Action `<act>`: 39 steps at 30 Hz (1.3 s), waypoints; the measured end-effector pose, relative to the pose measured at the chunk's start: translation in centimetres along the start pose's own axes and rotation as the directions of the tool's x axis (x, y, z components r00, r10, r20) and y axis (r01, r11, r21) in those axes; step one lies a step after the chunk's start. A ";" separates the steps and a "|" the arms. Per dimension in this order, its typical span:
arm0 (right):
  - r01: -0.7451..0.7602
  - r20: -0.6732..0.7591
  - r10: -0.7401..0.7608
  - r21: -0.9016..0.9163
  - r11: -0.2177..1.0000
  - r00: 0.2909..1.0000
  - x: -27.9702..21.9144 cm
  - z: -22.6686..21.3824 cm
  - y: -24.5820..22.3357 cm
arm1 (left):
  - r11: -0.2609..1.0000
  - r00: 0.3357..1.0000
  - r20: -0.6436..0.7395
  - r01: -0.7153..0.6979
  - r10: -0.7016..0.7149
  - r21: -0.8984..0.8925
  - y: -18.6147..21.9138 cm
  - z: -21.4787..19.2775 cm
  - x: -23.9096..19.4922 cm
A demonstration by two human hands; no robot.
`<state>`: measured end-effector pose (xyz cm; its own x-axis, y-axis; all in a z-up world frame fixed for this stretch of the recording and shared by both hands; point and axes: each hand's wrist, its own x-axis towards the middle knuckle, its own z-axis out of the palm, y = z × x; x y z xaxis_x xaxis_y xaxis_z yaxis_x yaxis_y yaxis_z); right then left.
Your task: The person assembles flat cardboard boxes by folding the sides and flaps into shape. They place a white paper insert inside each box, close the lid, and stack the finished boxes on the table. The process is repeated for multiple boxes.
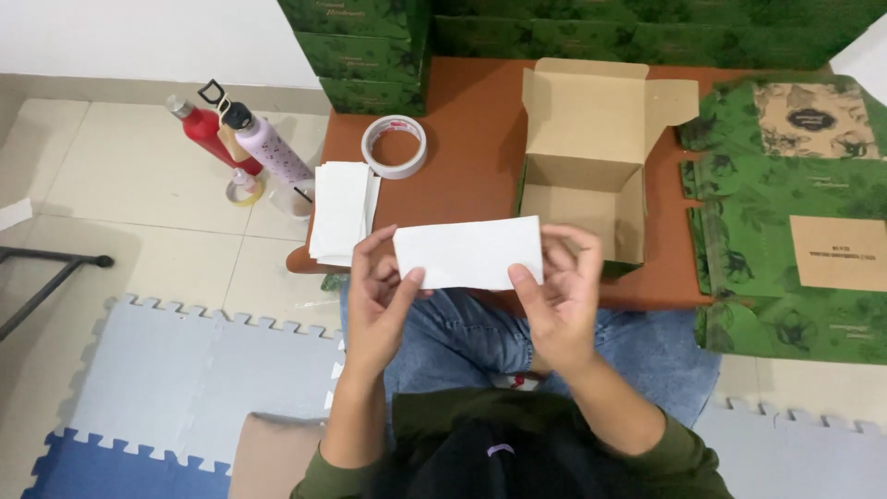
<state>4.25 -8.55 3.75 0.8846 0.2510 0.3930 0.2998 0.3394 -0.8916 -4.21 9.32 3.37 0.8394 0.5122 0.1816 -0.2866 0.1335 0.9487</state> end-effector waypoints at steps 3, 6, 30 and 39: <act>0.185 -0.026 -0.207 -0.352 0.918 0.978 1.9 -3.3 -1.7 | 0.979 0.987 0.117 -0.124 0.106 0.161 -0.1 3.2 1.5; 0.250 0.120 -0.226 -0.633 0.733 0.967 5.3 -6.6 -5.2 | 0.837 0.930 0.279 -0.344 0.240 0.426 2.0 7.5 4.5; 0.548 0.549 0.100 -0.768 -0.331 0.830 11.4 -11.6 6.3 | -0.257 0.680 0.729 -0.720 -0.075 0.645 -7.0 15.2 11.7; 0.563 0.529 0.194 -0.783 -0.264 0.826 11.1 -12.4 7.1 | -0.198 0.694 0.712 -0.716 -0.103 0.670 -8.5 14.9 11.9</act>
<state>20.66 -14.60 -0.98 0.5998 0.7528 0.2712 0.6987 -0.6580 0.2809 15.14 1.63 1.32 0.9412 -0.2623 0.2131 -0.2352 -0.9612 -0.1441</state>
